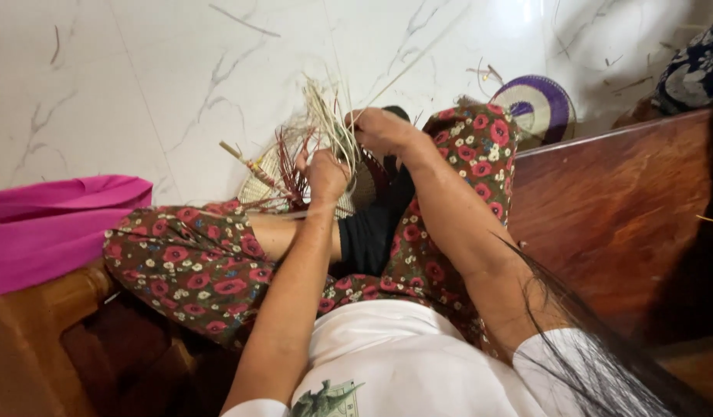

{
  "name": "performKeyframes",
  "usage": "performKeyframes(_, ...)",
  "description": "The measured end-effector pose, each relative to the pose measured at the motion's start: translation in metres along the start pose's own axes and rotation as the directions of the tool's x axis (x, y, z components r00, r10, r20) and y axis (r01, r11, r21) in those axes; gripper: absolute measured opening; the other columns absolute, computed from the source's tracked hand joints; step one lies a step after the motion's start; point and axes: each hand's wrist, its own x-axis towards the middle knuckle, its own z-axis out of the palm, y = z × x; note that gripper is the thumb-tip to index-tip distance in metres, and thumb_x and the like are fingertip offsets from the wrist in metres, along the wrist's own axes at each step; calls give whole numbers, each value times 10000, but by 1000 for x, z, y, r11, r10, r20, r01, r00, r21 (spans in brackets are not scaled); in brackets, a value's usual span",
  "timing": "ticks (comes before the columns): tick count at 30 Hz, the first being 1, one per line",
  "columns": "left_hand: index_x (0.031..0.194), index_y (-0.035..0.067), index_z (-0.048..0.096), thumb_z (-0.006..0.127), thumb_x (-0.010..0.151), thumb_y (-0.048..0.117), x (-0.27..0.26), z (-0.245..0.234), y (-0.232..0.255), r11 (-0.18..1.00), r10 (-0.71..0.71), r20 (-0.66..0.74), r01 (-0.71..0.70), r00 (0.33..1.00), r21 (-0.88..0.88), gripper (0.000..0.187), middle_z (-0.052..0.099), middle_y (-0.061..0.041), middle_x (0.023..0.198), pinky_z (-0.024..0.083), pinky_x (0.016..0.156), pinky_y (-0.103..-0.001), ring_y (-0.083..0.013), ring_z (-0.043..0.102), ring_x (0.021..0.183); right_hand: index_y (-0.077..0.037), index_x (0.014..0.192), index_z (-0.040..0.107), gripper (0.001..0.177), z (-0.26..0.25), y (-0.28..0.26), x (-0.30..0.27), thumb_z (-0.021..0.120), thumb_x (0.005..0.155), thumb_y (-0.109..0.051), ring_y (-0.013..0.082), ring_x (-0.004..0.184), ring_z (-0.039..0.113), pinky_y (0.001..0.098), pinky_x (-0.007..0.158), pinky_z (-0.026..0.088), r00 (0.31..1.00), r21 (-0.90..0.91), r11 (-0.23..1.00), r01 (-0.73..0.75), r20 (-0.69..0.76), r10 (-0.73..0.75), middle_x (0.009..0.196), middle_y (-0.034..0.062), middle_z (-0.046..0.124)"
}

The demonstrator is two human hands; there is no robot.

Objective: Weaving dried plant fibers into a mat or basket using hands while sitting on a wooden bench.

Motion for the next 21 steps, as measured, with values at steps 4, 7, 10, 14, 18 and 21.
performKeyframes(4, 655, 130, 643, 639, 674, 244, -6, -42, 36, 988, -138, 80, 142, 987, -58, 116, 720, -98, 696, 181, 1182, -413, -243, 749, 854, -161, 1125, 739, 224, -10, -21, -8, 621, 946, -227, 375, 1134, 673, 532, 963, 516, 994, 173, 978, 113, -25, -111, 1098, 144, 749)
performKeyframes(7, 678, 106, 672, 585, 704, 246, -14, -100, 72, 959, -235, 144, 254, 961, -126, 167, 723, -129, 693, 375, 1025, -409, -290, 762, 897, -218, 1087, 760, 200, -16, -20, -24, 643, 935, -275, 364, 1130, 676, 519, 971, 519, 998, 90, 994, 66, 12, -68, 1090, 100, 758)
performKeyframes(10, 710, 108, 724, 549, 720, 261, -17, -124, 85, 932, -275, 200, 312, 941, -186, 232, 717, -128, 698, 562, 836, -457, -322, 751, 892, -271, 1054, 779, 188, -15, -18, -29, 653, 915, -276, 361, 1139, 675, 506, 987, 527, 1000, -20, 1000, 14, 28, -14, 1085, 64, 768)
performKeyframes(14, 738, 70, 749, 550, 732, 252, -11, -132, 95, 943, -253, 213, 290, 944, -162, 269, 727, -167, 728, 576, 835, -480, -374, 750, 893, -243, 1072, 771, 218, -2, -3, 0, 620, 918, -273, 385, 1131, 671, 501, 1006, 527, 998, -104, 993, 60, 2, -60, 1092, 101, 761)
performKeyframes(18, 746, 14, 737, 521, 728, 184, -20, -127, 95, 943, -235, 176, 268, 956, -195, 276, 726, -213, 744, 554, 877, -510, -419, 739, 906, -225, 1029, 767, 211, -6, -14, -20, 635, 891, -315, 395, 1018, 702, 529, 907, 566, 991, -126, 987, 98, -82, -108, 1011, 104, 761)
performKeyframes(21, 726, 0, 699, 571, 731, 169, -16, -97, 74, 956, -190, 84, 204, 978, -210, 212, 714, -222, 717, 531, 925, -460, -410, 744, 897, -72, 989, 735, 159, -27, -50, -63, 633, 926, -177, 379, 970, 730, 493, 854, 582, 993, -113, 991, 78, -77, -87, 966, 165, 754)
